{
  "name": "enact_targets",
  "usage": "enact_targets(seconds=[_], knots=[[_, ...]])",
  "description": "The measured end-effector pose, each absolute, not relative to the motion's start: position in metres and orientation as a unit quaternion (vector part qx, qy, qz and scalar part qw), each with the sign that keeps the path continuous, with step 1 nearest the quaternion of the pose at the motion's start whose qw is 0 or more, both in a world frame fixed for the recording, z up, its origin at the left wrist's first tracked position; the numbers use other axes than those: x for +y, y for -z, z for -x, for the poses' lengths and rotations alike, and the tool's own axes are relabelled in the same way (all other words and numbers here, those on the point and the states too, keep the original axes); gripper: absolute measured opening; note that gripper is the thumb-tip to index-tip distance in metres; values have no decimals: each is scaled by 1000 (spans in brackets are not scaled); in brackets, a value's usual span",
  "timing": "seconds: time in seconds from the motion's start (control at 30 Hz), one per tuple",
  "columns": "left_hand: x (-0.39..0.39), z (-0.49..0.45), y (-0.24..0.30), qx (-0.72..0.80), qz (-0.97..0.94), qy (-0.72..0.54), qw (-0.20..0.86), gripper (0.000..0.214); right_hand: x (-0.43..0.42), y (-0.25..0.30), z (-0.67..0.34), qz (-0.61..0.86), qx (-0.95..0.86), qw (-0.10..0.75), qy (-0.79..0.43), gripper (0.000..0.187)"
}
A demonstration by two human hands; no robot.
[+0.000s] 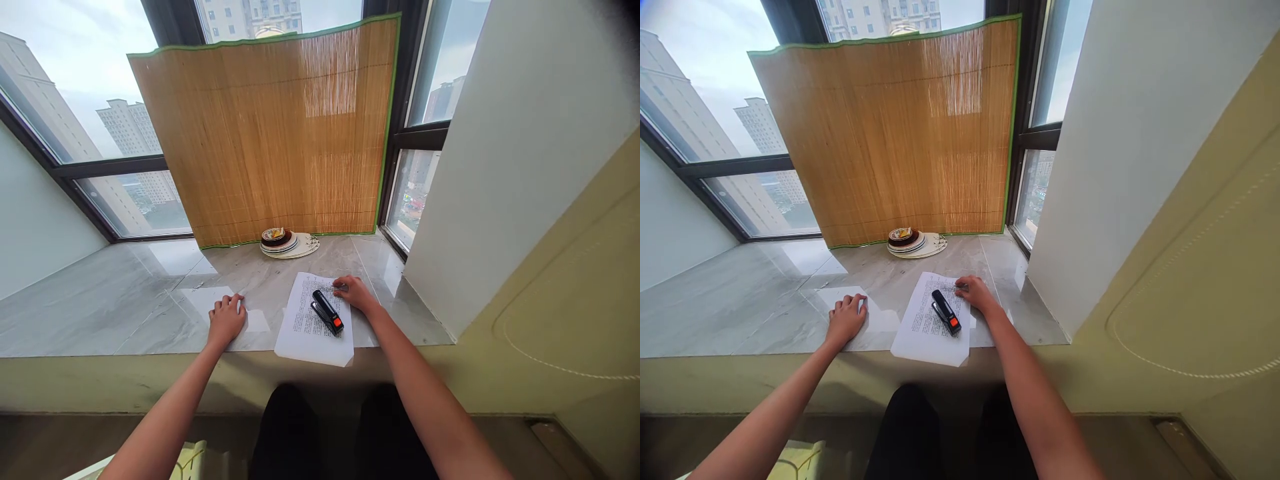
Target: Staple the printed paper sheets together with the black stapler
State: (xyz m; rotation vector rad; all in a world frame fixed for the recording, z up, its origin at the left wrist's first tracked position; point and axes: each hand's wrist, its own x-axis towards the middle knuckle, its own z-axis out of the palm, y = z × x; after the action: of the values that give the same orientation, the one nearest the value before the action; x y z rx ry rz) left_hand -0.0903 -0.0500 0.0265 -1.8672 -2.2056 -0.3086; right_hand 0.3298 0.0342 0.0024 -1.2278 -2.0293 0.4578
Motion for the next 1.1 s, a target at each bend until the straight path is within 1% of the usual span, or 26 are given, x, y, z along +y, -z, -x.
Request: enact_targets(seconds=[0.23, 0.57, 0.9, 1.1], knots=[[-51, 88, -29, -755, 637, 100, 118, 38, 31, -7, -329, 462, -792, 361, -169, 19], [-50, 89, -28, -755, 637, 101, 118, 38, 33, -5, -328, 437, -780, 408, -185, 20], [-47, 93, -22, -753, 637, 108, 124, 36, 32, -5, -325, 437, -745, 446, -233, 17], [-47, 92, -23, -753, 637, 109, 123, 36, 34, -6, -330, 422, -730, 448, -297, 19]])
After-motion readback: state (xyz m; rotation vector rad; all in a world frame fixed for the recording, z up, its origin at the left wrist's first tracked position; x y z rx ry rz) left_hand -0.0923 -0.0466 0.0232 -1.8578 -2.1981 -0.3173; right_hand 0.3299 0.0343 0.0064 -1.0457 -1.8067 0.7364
